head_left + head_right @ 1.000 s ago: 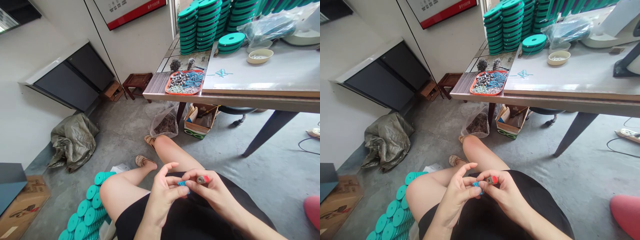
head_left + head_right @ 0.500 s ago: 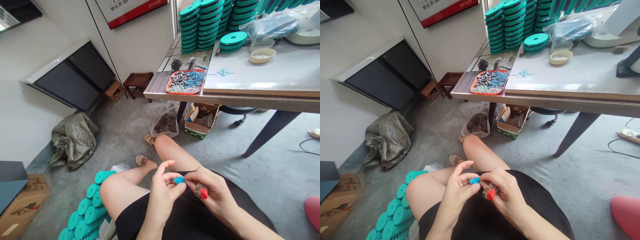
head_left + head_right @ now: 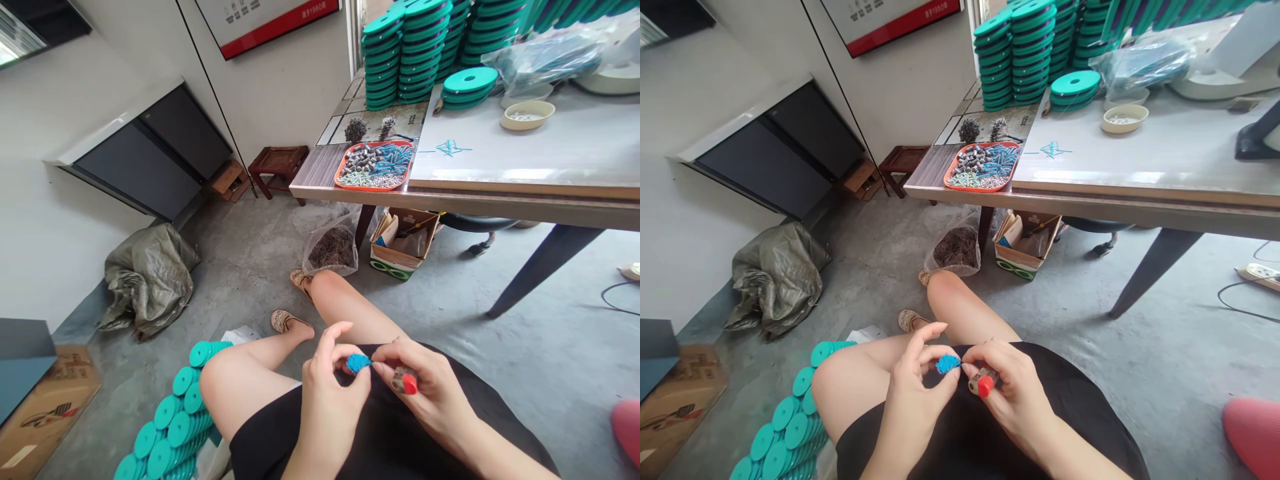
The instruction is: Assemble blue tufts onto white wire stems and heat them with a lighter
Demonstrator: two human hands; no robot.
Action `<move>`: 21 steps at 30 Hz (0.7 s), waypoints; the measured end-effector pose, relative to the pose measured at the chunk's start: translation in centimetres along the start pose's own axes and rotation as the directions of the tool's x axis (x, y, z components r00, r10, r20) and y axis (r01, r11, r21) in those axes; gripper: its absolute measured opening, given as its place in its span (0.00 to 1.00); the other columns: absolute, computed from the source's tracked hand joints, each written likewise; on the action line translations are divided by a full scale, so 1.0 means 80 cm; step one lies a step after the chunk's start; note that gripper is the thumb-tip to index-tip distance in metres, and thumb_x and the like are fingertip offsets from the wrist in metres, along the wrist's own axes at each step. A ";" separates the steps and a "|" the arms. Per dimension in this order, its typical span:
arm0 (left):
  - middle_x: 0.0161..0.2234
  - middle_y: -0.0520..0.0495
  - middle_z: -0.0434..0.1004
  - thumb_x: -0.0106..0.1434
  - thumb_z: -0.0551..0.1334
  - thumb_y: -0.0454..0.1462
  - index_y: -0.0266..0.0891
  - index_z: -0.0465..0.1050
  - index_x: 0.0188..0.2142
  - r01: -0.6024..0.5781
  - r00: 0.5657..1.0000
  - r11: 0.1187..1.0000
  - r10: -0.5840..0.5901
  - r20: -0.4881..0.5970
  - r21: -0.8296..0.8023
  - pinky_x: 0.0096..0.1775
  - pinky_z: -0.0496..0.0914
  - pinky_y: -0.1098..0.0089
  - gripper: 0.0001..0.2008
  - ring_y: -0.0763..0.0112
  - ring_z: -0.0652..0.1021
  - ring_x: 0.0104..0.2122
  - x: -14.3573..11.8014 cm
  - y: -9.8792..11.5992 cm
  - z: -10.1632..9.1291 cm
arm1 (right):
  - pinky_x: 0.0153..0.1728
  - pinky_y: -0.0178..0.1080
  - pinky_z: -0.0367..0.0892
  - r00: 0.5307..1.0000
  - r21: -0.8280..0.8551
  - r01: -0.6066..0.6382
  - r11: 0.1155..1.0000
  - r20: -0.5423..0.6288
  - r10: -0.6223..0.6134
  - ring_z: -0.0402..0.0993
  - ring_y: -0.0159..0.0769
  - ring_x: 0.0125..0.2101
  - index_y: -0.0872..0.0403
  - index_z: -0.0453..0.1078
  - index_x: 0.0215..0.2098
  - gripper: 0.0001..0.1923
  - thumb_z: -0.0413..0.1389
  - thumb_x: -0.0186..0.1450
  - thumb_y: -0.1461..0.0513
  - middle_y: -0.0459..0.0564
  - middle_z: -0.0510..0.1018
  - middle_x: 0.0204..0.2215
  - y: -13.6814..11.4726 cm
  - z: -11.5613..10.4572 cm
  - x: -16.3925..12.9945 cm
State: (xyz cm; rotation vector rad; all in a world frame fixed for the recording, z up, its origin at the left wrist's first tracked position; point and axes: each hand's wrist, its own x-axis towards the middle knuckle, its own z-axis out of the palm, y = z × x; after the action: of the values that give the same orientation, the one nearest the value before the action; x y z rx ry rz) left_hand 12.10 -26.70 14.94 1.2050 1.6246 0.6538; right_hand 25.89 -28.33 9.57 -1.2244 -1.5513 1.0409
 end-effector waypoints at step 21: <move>0.32 0.49 0.70 0.54 0.60 0.32 0.38 0.66 0.36 -0.421 0.907 0.876 0.410 -0.095 -0.237 0.40 0.68 0.73 0.08 0.74 0.73 0.34 0.101 0.094 0.068 | 0.19 0.30 0.48 0.885 0.793 -0.315 0.521 0.048 0.463 0.51 0.23 0.16 0.59 0.67 0.25 0.21 0.62 0.49 0.49 0.42 0.61 0.13 -0.012 -0.041 0.077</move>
State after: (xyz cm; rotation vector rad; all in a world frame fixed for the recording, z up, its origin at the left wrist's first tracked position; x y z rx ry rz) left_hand 19.80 -17.20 16.05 1.3654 1.2701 1.1308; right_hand 27.97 -22.13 12.17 -0.9735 -0.5007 1.6344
